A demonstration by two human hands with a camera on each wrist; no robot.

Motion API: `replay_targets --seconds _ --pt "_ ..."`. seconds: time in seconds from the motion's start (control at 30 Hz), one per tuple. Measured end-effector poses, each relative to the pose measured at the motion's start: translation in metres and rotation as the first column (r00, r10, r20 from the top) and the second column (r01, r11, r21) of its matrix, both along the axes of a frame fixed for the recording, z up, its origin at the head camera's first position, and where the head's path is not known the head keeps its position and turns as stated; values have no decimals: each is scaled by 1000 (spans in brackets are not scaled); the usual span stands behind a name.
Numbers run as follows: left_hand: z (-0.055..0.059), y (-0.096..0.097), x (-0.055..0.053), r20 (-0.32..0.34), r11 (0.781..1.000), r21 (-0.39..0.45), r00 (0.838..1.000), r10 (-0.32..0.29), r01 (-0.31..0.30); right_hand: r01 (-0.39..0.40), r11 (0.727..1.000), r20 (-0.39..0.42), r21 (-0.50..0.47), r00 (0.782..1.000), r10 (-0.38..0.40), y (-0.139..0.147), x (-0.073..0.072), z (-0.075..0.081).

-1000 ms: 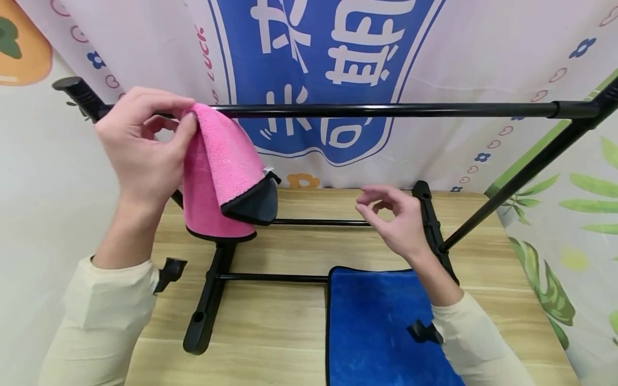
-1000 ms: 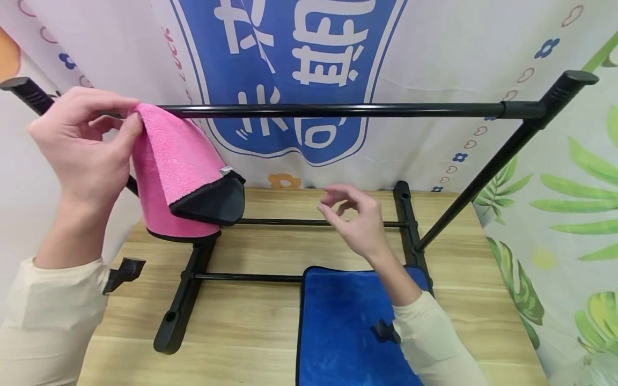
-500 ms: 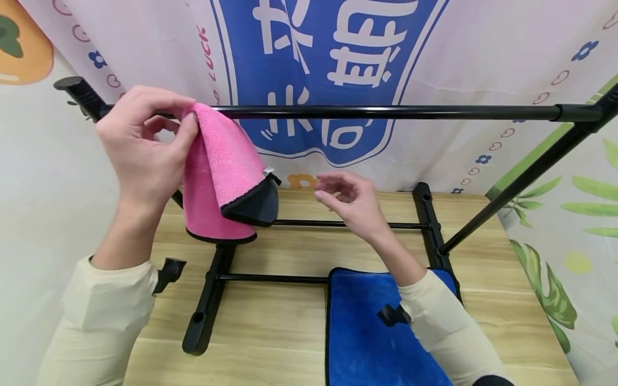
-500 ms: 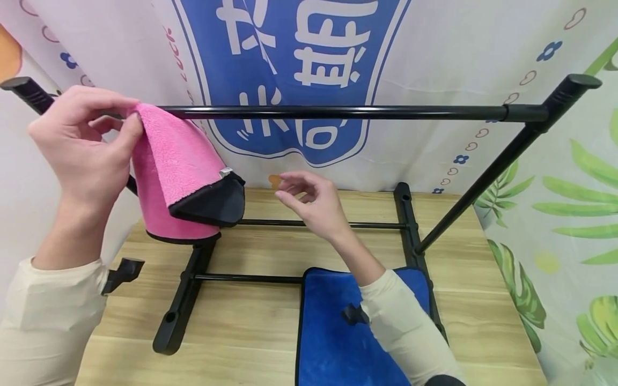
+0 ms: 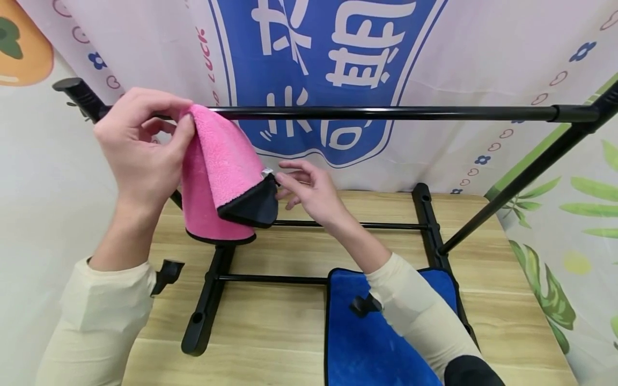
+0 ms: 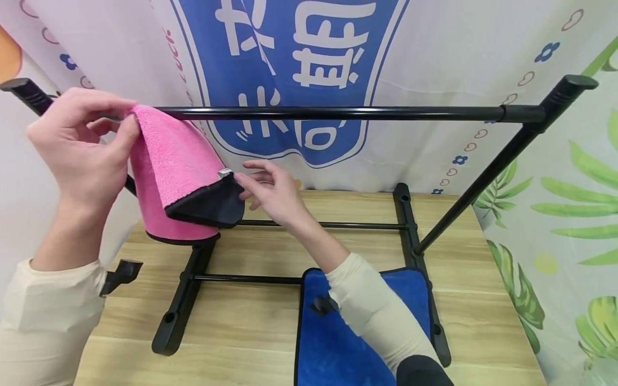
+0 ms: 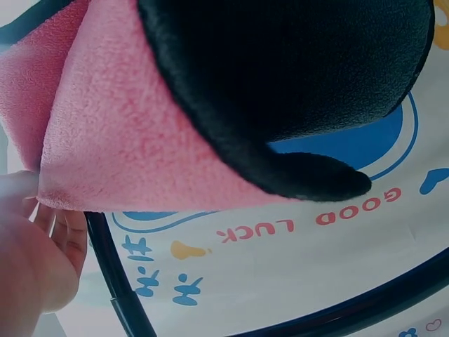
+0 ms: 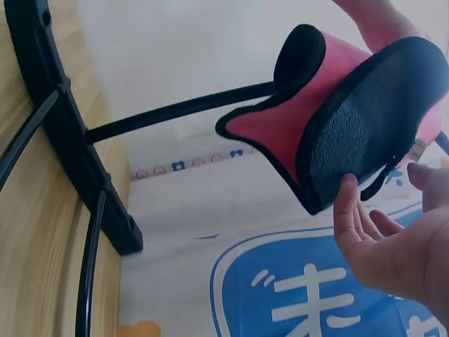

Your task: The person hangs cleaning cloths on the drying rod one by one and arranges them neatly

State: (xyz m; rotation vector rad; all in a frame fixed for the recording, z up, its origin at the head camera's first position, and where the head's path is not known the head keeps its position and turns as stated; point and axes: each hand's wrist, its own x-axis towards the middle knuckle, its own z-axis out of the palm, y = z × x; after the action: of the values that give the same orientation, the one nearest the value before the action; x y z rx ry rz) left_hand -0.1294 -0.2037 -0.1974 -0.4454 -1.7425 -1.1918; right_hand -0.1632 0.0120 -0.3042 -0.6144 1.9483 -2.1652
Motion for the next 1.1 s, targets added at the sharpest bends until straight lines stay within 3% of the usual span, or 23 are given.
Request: replay_targets --seconds 0.23,0.43,0.57,0.73,0.83,0.93,1.03,1.1 --pt "-1 -1 2 -16 999 9 999 -34 34 -7 994 -2 -108 1000 7 -11 0 8" --pt "-1 -3 5 -13 998 2 998 -62 62 19 981 -108 -194 993 -40 -10 0 23" --pt "-2 -4 7 -3 994 -35 995 -103 103 71 977 -214 -200 970 -114 -9 1 35" --pt "-5 -5 11 25 977 -107 983 -182 184 70 976 -355 -207 924 -142 -8 5 47" --pt "-5 -7 12 50 956 -172 972 -230 236 53 976 -418 -212 898 -140 -10 9 52" --pt "-5 -8 12 66 922 -243 953 -295 302 39 977 -469 -211 872 -136 -12 11 55" --pt "-4 -8 11 85 875 -292 921 -379 387 23 979 -523 -203 842 -128 -13 12 56" --pt "-4 -8 11 114 838 -303 890 -441 454 14 981 -562 -191 818 -121 -14 12 57"
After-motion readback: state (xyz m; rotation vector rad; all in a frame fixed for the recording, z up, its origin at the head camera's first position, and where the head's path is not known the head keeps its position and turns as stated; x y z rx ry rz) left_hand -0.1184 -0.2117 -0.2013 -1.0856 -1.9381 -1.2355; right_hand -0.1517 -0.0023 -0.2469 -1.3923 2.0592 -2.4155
